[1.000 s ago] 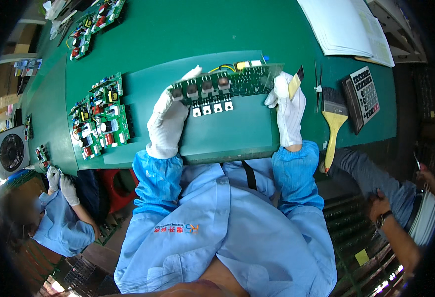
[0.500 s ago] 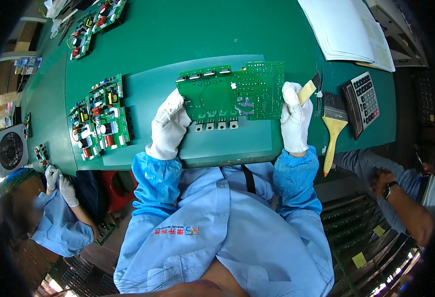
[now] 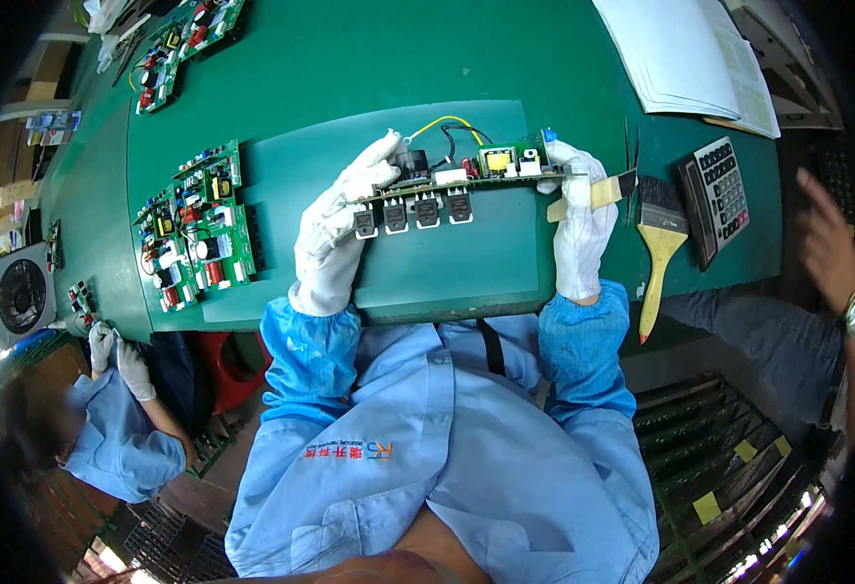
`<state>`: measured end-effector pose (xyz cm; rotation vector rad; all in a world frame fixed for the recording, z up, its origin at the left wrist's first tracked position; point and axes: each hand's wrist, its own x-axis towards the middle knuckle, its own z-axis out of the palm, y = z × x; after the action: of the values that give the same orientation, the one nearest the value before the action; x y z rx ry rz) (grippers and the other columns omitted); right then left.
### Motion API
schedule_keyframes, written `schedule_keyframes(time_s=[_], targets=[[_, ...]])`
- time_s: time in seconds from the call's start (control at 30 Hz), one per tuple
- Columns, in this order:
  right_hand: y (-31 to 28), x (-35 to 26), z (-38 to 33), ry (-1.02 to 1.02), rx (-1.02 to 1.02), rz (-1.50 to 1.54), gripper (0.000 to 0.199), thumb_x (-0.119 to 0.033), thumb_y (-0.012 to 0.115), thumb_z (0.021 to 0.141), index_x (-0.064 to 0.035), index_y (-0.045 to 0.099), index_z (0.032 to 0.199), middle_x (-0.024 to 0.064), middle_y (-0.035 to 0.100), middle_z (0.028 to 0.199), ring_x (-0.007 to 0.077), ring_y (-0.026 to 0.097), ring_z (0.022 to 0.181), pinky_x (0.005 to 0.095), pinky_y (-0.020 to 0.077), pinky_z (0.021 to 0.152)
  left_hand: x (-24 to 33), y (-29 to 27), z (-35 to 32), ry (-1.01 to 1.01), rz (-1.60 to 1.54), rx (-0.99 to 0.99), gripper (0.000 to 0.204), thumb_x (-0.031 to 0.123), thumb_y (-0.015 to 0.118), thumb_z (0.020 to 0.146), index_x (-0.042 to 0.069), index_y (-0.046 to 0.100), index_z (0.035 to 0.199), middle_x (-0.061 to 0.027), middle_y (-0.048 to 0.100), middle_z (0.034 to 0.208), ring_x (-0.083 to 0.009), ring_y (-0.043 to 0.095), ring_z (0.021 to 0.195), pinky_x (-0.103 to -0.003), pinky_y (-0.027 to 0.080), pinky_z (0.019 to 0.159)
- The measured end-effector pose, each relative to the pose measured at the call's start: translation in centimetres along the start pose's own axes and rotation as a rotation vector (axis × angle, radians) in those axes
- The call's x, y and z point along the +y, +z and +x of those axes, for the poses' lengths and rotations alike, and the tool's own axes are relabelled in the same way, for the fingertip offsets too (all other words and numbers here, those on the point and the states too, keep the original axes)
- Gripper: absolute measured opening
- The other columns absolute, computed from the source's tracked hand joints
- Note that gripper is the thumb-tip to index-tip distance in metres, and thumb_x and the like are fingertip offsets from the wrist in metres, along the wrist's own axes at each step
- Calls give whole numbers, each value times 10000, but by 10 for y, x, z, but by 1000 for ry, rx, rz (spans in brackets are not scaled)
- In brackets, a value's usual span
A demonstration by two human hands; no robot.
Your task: Inspecting and marking printed circuit boards at an assembly workstation.
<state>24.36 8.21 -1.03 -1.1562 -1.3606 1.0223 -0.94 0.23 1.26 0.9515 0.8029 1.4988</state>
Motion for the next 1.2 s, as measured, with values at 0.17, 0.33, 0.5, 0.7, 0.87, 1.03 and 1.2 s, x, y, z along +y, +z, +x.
schedule_keyframes(time_s=[0.17,0.33,0.5,0.7,0.87,1.03,1.2], targets=[[7,-6,5,44,-27,97,445,-306,408,1058,57,572,1257,164,636,1188,217,644,1031,324,489,950,10,8,4,-82,187,61,431,163,471,954,-74,595,1291,-202,418,1510,-294,416,1382,-383,296,1158],[12,-19,-5,-32,145,6,456,-302,369,1064,59,573,1253,178,647,1168,232,679,940,341,550,824,10,13,4,-128,37,112,438,158,457,959,-63,580,1316,-188,420,1511,-281,417,1382,-374,305,1152],[12,-34,-41,-224,-325,-245,269,-86,579,903,16,664,1137,179,692,1123,293,681,982,399,536,877,-4,3,2,-31,158,69,429,213,466,982,-33,604,1306,-191,452,1487,-288,446,1361,-375,330,1137],[58,-50,-59,-536,-660,-699,389,-111,647,837,-5,649,1211,159,601,1320,324,551,1250,445,417,1086,-7,-1,2,90,413,6,494,395,499,1003,22,630,1299,-200,493,1449,-295,478,1334,-389,352,1119],[68,-42,-69,-461,-695,-812,396,-138,616,879,13,623,1245,165,625,1290,334,576,1223,443,424,1083,-12,-4,3,126,450,-14,509,422,496,1005,25,635,1292,-207,515,1425,-299,484,1331,-402,359,1112],[60,-51,-60,-440,-656,-710,395,-116,615,876,-17,624,1258,156,634,1274,323,587,1207,437,437,1070,-11,-5,3,130,435,-3,497,403,495,1009,23,629,1298,-202,518,1423,-293,492,1325,-398,366,1109],[54,-44,-60,-477,-541,-820,417,-88,617,849,-17,621,1260,163,647,1240,329,586,1207,432,443,1064,-10,0,3,105,344,20,467,353,507,1011,8,617,1306,-187,509,1436,-277,503,1314,-385,371,1108]])
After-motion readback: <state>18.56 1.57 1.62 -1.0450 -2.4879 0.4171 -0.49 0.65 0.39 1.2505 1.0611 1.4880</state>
